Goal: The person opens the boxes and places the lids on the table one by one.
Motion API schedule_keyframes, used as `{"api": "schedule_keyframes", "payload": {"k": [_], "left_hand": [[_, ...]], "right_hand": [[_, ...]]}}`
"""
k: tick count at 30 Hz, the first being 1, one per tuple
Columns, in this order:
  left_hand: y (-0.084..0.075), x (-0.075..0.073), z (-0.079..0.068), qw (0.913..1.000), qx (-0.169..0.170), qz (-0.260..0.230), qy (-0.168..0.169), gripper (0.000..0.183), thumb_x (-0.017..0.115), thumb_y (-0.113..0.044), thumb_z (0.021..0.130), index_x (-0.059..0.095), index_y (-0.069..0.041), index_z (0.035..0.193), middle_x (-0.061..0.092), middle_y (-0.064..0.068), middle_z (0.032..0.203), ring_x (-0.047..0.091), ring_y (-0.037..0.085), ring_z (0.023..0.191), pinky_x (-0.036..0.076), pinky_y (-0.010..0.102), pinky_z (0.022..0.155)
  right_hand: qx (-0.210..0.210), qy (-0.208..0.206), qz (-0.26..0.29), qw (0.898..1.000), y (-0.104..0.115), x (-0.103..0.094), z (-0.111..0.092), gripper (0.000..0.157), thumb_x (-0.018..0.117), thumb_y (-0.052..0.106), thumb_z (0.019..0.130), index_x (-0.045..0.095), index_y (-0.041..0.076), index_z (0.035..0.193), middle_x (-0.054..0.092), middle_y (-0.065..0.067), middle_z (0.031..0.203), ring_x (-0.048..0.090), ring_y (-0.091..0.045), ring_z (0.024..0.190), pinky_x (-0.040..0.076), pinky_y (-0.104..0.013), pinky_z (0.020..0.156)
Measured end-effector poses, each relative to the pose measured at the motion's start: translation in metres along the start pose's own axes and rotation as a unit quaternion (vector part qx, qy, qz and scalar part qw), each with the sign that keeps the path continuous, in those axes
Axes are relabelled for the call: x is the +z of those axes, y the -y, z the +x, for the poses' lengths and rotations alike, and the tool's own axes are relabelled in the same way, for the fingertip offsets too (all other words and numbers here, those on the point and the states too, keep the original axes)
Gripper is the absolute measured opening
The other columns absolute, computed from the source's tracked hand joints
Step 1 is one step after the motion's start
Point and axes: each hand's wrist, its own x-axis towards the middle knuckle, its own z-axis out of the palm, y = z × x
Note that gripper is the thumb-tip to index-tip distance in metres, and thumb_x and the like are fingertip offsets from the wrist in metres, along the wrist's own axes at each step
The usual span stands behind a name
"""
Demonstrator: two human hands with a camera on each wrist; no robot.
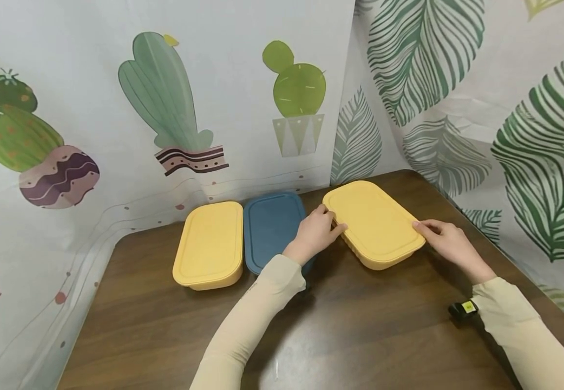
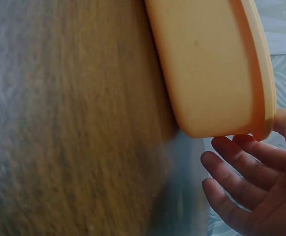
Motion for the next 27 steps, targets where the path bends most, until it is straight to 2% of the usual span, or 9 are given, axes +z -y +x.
{"api": "schedule_keyframes", "payload": {"k": [4, 8, 12, 16, 20, 27], "left_hand": [[-0.001, -0.001, 0.002, 0.9999, 0.002, -0.005, 0.012, 0.053, 0.055, -0.053, 0.101, 0.070, -0.008, 0.124, 0.059, 0.010, 0.117, 0.060, 0.017, 0.082, 0.051, 0.028, 0.060], [0.004, -0.003, 0.007, 0.9990, -0.007, -0.037, 0.023, 0.052, 0.057, -0.049, 0.101, 0.065, -0.008, 0.132, 0.059, 0.011, 0.123, 0.063, 0.019, 0.089, 0.053, 0.030, 0.066], [0.013, -0.005, 0.013, 0.9965, -0.036, -0.071, 0.027, 0.057, 0.056, -0.045, 0.102, 0.054, -0.005, 0.143, 0.055, 0.015, 0.136, 0.063, 0.026, 0.109, 0.056, 0.037, 0.082], [0.020, -0.006, 0.021, 0.9933, -0.060, -0.090, 0.039, 0.063, 0.053, -0.043, 0.104, 0.043, -0.003, 0.151, 0.049, 0.018, 0.145, 0.055, 0.030, 0.126, 0.051, 0.043, 0.098], [0.022, -0.006, 0.026, 0.9919, -0.061, -0.097, 0.054, 0.061, 0.052, -0.041, 0.105, 0.043, -0.001, 0.151, 0.048, 0.019, 0.146, 0.055, 0.032, 0.127, 0.049, 0.044, 0.100], [0.019, -0.004, 0.028, 0.9927, -0.055, -0.086, 0.064, 0.054, 0.050, -0.040, 0.106, 0.052, -0.002, 0.144, 0.050, 0.017, 0.143, 0.059, 0.030, 0.120, 0.051, 0.043, 0.095]], "right_hand": [[0.005, -0.013, -0.001, 1.000, -0.006, 0.001, -0.001, 0.075, 0.042, 0.056, 0.104, 0.053, -0.009, 0.137, 0.056, -0.037, 0.131, 0.053, -0.055, 0.118, 0.045, -0.064, 0.090], [0.009, -0.021, -0.010, 1.000, -0.008, 0.002, -0.003, 0.075, 0.039, 0.055, 0.105, 0.052, -0.010, 0.138, 0.056, -0.038, 0.130, 0.052, -0.056, 0.118, 0.045, -0.064, 0.090], [0.015, -0.017, -0.013, 1.000, -0.006, 0.003, -0.009, 0.075, 0.037, 0.056, 0.105, 0.050, -0.010, 0.140, 0.062, -0.034, 0.122, 0.056, -0.053, 0.115, 0.045, -0.064, 0.089], [0.016, -0.005, -0.009, 1.000, -0.003, 0.005, -0.014, 0.076, 0.039, 0.055, 0.105, 0.047, -0.012, 0.141, 0.071, -0.025, 0.107, 0.065, -0.044, 0.103, 0.048, -0.059, 0.086], [0.013, 0.001, -0.006, 1.000, -0.001, 0.007, -0.017, 0.075, 0.040, 0.053, 0.106, 0.048, -0.013, 0.139, 0.074, -0.019, 0.099, 0.069, -0.037, 0.096, 0.049, -0.056, 0.085], [0.016, 0.006, 0.004, 1.000, -0.002, 0.006, -0.018, 0.071, 0.040, 0.055, 0.105, 0.054, -0.008, 0.135, 0.074, -0.018, 0.098, 0.068, -0.038, 0.097, 0.048, -0.057, 0.087]]}}
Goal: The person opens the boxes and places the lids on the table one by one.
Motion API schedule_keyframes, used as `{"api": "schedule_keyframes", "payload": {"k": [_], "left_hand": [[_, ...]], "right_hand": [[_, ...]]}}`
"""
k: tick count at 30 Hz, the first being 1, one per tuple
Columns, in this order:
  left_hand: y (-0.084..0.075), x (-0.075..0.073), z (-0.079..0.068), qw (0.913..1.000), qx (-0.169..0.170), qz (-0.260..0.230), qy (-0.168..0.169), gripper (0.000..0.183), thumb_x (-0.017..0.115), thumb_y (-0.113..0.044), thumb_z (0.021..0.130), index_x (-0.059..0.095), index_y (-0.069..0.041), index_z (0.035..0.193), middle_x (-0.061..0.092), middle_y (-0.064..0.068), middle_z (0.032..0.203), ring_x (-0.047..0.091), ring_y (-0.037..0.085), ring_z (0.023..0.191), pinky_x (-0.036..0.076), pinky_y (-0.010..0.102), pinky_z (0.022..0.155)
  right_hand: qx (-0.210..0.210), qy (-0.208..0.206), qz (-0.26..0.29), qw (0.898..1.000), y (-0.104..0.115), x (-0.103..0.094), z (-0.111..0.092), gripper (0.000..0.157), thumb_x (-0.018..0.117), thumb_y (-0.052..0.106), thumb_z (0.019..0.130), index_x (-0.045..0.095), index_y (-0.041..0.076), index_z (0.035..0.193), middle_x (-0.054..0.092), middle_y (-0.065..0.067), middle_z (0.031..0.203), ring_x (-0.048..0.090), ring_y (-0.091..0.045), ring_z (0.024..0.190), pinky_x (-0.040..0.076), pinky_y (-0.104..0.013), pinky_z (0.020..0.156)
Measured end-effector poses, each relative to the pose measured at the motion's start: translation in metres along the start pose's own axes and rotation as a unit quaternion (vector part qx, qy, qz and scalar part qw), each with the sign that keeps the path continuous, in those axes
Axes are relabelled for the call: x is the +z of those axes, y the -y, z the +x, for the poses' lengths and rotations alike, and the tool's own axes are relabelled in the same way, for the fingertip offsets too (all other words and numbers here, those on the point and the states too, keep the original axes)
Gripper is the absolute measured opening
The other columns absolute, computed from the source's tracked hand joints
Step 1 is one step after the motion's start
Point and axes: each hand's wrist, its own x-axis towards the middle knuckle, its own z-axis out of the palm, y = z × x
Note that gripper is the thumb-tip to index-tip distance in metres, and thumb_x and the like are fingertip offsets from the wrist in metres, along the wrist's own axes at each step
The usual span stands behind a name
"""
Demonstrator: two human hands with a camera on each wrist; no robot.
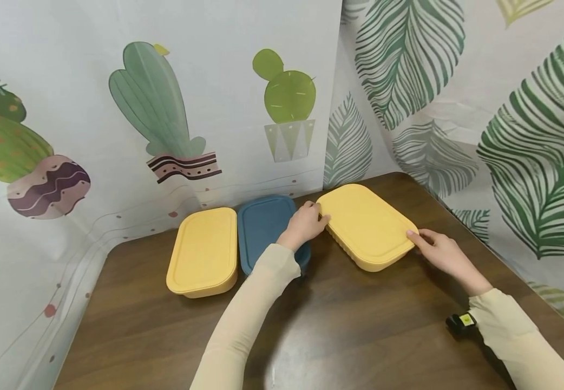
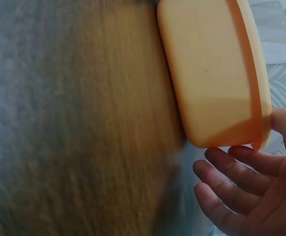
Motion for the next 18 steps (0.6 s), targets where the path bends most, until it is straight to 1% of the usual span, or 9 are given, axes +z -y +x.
{"api": "schedule_keyframes", "payload": {"k": [5, 10, 13, 16, 18], "left_hand": [[-0.001, 0.000, -0.007, 0.9998, -0.003, 0.021, -0.005, 0.054, 0.050, -0.044, 0.105, 0.057, -0.001, 0.138, 0.053, 0.017, 0.138, 0.063, 0.029, 0.111, 0.054, 0.041, 0.088], [-0.004, 0.002, -0.014, 0.9989, -0.001, 0.045, -0.017, 0.052, 0.051, -0.047, 0.104, 0.063, -0.002, 0.127, 0.057, 0.016, 0.129, 0.065, 0.026, 0.100, 0.056, 0.039, 0.078], [-0.007, 0.002, -0.017, 0.9985, 0.003, 0.053, -0.017, 0.052, 0.050, -0.048, 0.104, 0.064, -0.002, 0.124, 0.058, 0.016, 0.127, 0.064, 0.025, 0.093, 0.055, 0.037, 0.072], [-0.009, 0.000, -0.022, 0.9981, 0.005, 0.061, -0.013, 0.051, 0.050, -0.049, 0.104, 0.064, -0.004, 0.123, 0.057, 0.015, 0.126, 0.062, 0.022, 0.085, 0.053, 0.033, 0.066], [-0.010, -0.001, -0.025, 0.9977, 0.008, 0.067, -0.011, 0.049, 0.051, -0.047, 0.104, 0.065, -0.004, 0.122, 0.057, 0.015, 0.124, 0.061, 0.020, 0.081, 0.051, 0.032, 0.063]], "right_hand": [[0.000, 0.008, 0.007, 1.000, -0.002, -0.001, 0.004, 0.073, 0.038, 0.055, 0.105, 0.052, -0.009, 0.137, 0.073, -0.021, 0.102, 0.069, -0.039, 0.098, 0.048, -0.059, 0.088], [-0.001, 0.012, 0.005, 1.000, -0.007, -0.005, 0.010, 0.073, 0.036, 0.056, 0.106, 0.052, -0.008, 0.137, 0.074, -0.020, 0.100, 0.068, -0.039, 0.097, 0.049, -0.058, 0.086], [-0.001, 0.012, 0.009, 1.000, -0.010, -0.008, 0.015, 0.074, 0.035, 0.055, 0.106, 0.051, -0.010, 0.138, 0.073, -0.021, 0.101, 0.068, -0.039, 0.096, 0.050, -0.057, 0.084], [-0.004, 0.011, 0.017, 1.000, -0.013, -0.009, 0.019, 0.075, 0.034, 0.054, 0.106, 0.050, -0.011, 0.139, 0.072, -0.022, 0.102, 0.068, -0.039, 0.095, 0.052, -0.055, 0.082], [-0.008, 0.003, 0.018, 1.000, -0.015, -0.010, 0.022, 0.073, 0.035, 0.053, 0.107, 0.051, -0.012, 0.137, 0.072, -0.022, 0.101, 0.068, -0.038, 0.093, 0.054, -0.051, 0.079]]}}
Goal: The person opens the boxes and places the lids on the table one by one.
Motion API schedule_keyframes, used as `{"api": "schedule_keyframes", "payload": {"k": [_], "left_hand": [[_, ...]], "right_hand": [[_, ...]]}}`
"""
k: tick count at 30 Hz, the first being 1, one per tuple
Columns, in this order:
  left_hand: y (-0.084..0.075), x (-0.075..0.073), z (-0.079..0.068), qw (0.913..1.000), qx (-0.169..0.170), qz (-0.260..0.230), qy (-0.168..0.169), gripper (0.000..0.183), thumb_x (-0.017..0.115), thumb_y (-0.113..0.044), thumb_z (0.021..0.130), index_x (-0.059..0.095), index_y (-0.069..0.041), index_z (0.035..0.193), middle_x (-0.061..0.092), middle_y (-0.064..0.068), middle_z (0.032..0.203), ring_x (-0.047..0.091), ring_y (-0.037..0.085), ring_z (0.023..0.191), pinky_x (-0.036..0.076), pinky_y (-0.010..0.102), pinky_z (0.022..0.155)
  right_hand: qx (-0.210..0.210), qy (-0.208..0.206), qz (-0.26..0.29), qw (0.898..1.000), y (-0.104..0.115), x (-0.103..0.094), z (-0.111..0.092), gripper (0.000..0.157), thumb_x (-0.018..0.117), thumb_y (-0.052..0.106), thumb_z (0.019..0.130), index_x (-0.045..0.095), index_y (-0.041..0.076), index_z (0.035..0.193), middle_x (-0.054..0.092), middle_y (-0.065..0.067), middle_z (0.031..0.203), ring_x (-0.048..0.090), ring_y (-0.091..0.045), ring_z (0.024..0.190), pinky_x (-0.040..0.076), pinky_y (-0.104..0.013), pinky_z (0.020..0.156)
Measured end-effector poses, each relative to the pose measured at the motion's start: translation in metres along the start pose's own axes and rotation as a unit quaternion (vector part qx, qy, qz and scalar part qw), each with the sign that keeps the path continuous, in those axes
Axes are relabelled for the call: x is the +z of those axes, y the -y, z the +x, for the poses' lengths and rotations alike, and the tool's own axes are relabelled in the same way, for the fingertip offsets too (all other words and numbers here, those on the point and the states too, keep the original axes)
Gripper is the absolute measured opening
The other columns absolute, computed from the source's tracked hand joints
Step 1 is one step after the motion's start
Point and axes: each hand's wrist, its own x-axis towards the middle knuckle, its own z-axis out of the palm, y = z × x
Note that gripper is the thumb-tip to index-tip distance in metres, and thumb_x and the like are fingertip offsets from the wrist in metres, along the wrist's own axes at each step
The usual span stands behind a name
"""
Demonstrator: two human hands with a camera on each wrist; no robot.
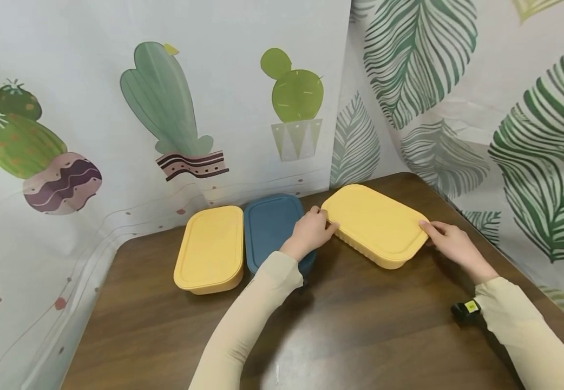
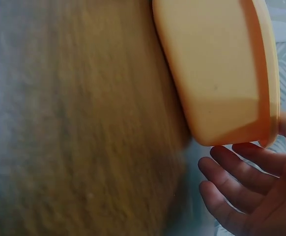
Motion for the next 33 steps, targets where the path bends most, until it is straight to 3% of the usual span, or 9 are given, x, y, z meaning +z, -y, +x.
{"api": "schedule_keyframes", "payload": {"k": [5, 11, 15, 22, 26, 33], "left_hand": [[-0.003, 0.002, -0.006, 0.9996, 0.018, 0.008, -0.019, 0.041, 0.056, -0.038, 0.104, 0.064, -0.003, 0.125, 0.058, 0.015, 0.122, 0.062, 0.020, 0.082, 0.053, 0.031, 0.064], [0.002, 0.008, -0.009, 0.9992, 0.020, 0.015, -0.032, 0.042, 0.057, -0.037, 0.104, 0.062, -0.006, 0.131, 0.059, 0.013, 0.125, 0.066, 0.021, 0.092, 0.056, 0.034, 0.072], [0.005, 0.007, -0.008, 0.9994, 0.022, -0.003, -0.027, 0.046, 0.058, -0.038, 0.103, 0.059, -0.006, 0.136, 0.059, 0.013, 0.129, 0.067, 0.022, 0.096, 0.056, 0.035, 0.076], [0.009, 0.002, 0.004, 0.9996, 0.014, -0.025, 0.002, 0.067, 0.064, -0.038, 0.099, 0.041, -0.002, 0.151, 0.055, 0.016, 0.139, 0.063, 0.027, 0.115, 0.054, 0.038, 0.090], [0.010, -0.002, 0.012, 0.9996, -0.004, -0.014, 0.023, 0.076, 0.068, -0.041, 0.097, 0.037, -0.001, 0.154, 0.052, 0.016, 0.145, 0.059, 0.028, 0.123, 0.051, 0.038, 0.097], [0.005, -0.002, 0.011, 0.9993, -0.005, -0.005, 0.037, 0.064, 0.070, -0.039, 0.095, 0.051, -0.003, 0.145, 0.058, 0.012, 0.134, 0.065, 0.024, 0.103, 0.055, 0.036, 0.082]], "right_hand": [[0.001, -0.026, 0.004, 1.000, -0.005, -0.002, 0.005, 0.072, 0.034, 0.052, 0.107, 0.055, -0.012, 0.133, 0.073, -0.018, 0.096, 0.069, -0.035, 0.088, 0.053, -0.036, 0.069], [0.016, -0.042, 0.017, 0.999, -0.009, 0.002, 0.009, 0.074, 0.031, 0.056, 0.106, 0.058, -0.009, 0.129, 0.072, -0.015, 0.095, 0.067, -0.028, 0.084, 0.051, -0.032, 0.066], [0.022, -0.045, 0.020, 0.999, -0.010, 0.003, 0.006, 0.076, 0.028, 0.057, 0.106, 0.055, -0.009, 0.133, 0.070, -0.019, 0.100, 0.065, -0.029, 0.087, 0.050, -0.034, 0.068], [0.029, -0.020, -0.004, 0.999, -0.002, 0.004, -0.003, 0.084, 0.026, 0.058, 0.106, 0.038, -0.016, 0.143, 0.066, -0.027, 0.105, 0.065, -0.036, 0.090, 0.050, -0.049, 0.077], [0.024, -0.008, -0.015, 1.000, 0.004, 0.005, -0.007, 0.080, 0.032, 0.057, 0.105, 0.043, -0.015, 0.137, 0.068, -0.023, 0.101, 0.064, -0.032, 0.087, 0.048, -0.046, 0.076], [0.020, 0.000, -0.014, 1.000, 0.007, 0.003, -0.010, 0.073, 0.037, 0.056, 0.105, 0.048, -0.012, 0.130, 0.067, -0.020, 0.100, 0.062, -0.026, 0.084, 0.048, -0.037, 0.071]]}}
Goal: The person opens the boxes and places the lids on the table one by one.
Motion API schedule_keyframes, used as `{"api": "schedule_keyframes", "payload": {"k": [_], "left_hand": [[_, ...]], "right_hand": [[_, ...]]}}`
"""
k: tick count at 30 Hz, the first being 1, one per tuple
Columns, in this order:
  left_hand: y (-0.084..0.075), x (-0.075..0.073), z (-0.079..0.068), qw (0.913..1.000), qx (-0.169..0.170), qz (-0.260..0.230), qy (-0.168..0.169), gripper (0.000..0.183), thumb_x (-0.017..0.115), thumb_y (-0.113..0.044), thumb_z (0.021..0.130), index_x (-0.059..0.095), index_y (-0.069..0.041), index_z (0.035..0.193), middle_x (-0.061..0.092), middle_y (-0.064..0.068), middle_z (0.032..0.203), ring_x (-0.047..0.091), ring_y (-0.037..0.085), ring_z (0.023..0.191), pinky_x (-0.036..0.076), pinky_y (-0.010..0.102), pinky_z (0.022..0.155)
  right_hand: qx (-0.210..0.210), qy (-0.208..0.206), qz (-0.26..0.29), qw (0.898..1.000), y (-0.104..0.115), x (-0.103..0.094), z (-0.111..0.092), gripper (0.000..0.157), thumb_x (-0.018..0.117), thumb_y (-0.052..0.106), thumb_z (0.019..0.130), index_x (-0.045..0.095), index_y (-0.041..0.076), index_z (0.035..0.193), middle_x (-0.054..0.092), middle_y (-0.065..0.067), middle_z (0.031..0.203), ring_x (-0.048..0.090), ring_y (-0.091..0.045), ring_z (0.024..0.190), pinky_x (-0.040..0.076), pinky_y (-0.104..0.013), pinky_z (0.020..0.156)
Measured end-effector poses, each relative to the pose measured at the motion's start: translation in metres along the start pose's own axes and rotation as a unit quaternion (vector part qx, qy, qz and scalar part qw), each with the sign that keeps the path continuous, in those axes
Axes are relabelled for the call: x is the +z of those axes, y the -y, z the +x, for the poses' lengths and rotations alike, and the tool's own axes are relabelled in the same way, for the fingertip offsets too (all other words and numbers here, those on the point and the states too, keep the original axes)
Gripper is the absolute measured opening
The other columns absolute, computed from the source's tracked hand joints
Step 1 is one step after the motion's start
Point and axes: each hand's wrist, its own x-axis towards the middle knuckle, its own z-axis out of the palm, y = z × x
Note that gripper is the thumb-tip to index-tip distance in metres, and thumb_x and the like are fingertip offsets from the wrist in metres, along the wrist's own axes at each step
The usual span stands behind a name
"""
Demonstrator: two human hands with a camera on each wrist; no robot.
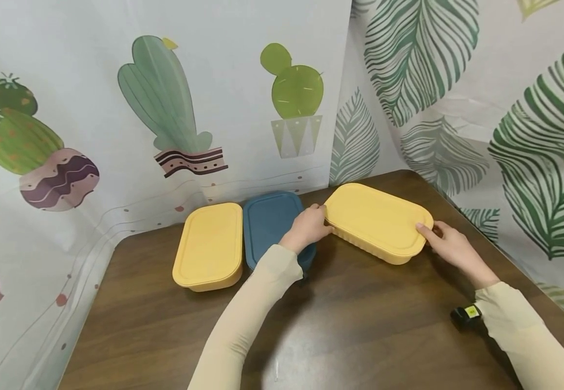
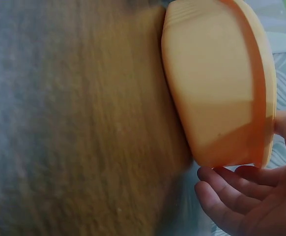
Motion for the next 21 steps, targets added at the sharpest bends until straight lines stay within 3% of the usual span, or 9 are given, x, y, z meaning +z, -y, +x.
{"api": "schedule_keyframes", "payload": {"k": [9, 17, 21], "left_hand": [[-0.007, 0.003, -0.013, 0.9996, 0.018, 0.021, -0.010, 0.064, 0.070, -0.040, 0.095, 0.052, 0.000, 0.142, 0.059, 0.012, 0.125, 0.064, 0.020, 0.095, 0.054, 0.032, 0.074], [-0.016, 0.007, -0.026, 0.9980, 0.025, 0.048, -0.031, 0.064, 0.070, -0.038, 0.096, 0.051, 0.000, 0.143, 0.060, 0.010, 0.118, 0.063, 0.019, 0.093, 0.054, 0.032, 0.072], [-0.018, 0.011, -0.031, 0.9956, 0.022, 0.066, -0.064, 0.051, 0.072, -0.033, 0.094, 0.059, -0.002, 0.132, 0.062, 0.008, 0.107, 0.064, 0.022, 0.091, 0.056, 0.035, 0.072]], "right_hand": [[-0.003, -0.005, 0.016, 1.000, -0.006, -0.005, 0.009, 0.080, 0.037, 0.054, 0.105, 0.040, -0.019, 0.138, 0.064, -0.031, 0.111, 0.067, -0.034, 0.090, 0.052, -0.040, 0.074], [0.003, -0.029, 0.036, 0.999, -0.014, -0.005, 0.019, 0.080, 0.032, 0.053, 0.106, 0.036, -0.018, 0.143, 0.050, -0.041, 0.128, 0.050, -0.054, 0.115, 0.044, -0.062, 0.088], [0.007, -0.030, 0.056, 0.998, -0.015, -0.002, 0.023, 0.082, 0.032, 0.055, 0.105, 0.035, -0.017, 0.145, 0.050, -0.040, 0.130, 0.050, -0.052, 0.117, 0.045, -0.060, 0.089]]}}
